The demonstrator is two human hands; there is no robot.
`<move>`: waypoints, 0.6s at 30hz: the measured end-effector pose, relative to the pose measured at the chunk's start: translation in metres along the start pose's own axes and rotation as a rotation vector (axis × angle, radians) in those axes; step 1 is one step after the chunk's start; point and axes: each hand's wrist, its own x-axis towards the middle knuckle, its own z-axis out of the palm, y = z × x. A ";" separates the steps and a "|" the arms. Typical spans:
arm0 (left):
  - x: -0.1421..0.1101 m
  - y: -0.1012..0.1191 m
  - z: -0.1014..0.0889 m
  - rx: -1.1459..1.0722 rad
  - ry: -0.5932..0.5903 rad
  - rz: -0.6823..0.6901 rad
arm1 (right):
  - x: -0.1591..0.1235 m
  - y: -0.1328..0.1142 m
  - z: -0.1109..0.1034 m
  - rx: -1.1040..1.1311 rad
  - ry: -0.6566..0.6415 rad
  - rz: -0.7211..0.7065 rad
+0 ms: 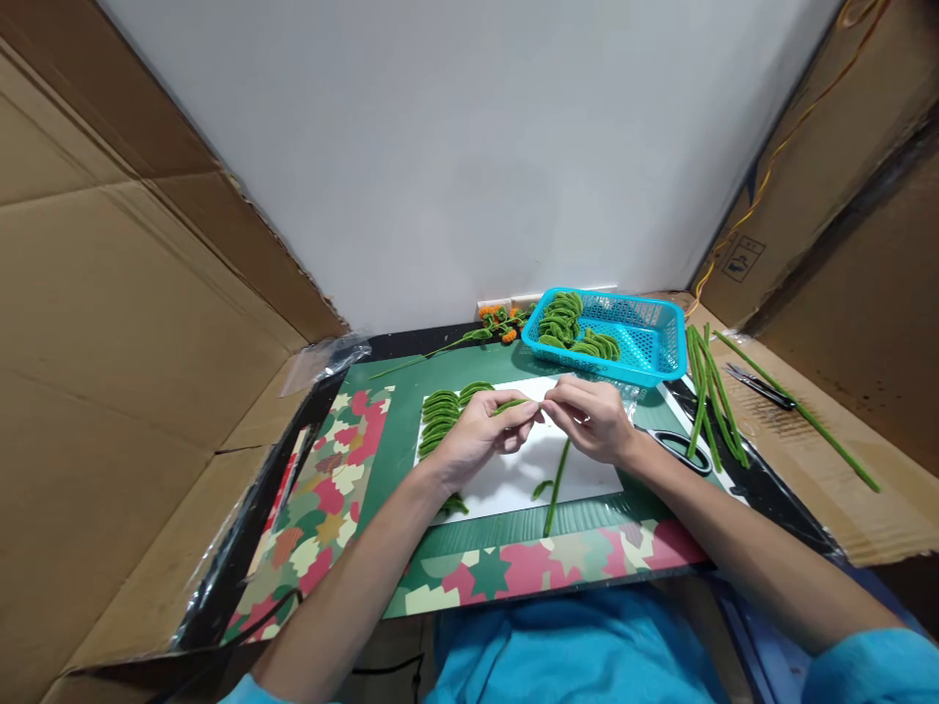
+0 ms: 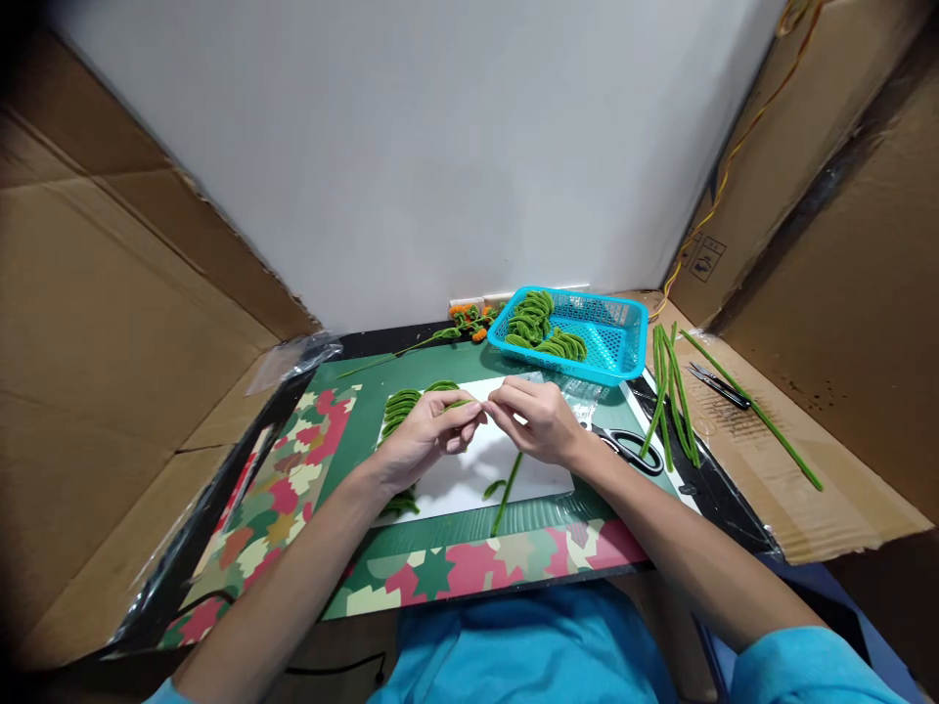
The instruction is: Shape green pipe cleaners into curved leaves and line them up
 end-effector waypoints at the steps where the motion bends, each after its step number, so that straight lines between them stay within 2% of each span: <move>1: -0.001 0.000 -0.001 0.080 0.024 0.049 | 0.001 -0.002 0.001 0.052 -0.006 0.051; 5: -0.003 0.001 -0.010 0.629 0.156 0.450 | 0.006 -0.007 0.009 0.492 -0.012 0.445; 7: -0.003 0.003 -0.017 0.899 0.133 0.603 | 0.010 -0.006 0.012 0.695 -0.045 0.593; 9: -0.001 0.006 -0.021 1.037 0.088 0.655 | 0.012 -0.003 0.013 0.753 -0.073 0.635; 11: 0.001 0.008 -0.021 1.021 0.084 0.637 | 0.012 -0.001 0.010 0.737 -0.058 0.630; 13: 0.003 0.010 -0.017 0.865 0.090 0.528 | 0.011 0.000 0.007 0.634 -0.003 0.576; 16: 0.006 0.008 -0.010 0.507 0.042 0.277 | 0.008 0.000 0.000 0.316 0.044 0.369; 18: 0.009 0.003 -0.009 0.313 -0.003 0.186 | 0.006 0.000 -0.003 0.144 0.017 0.222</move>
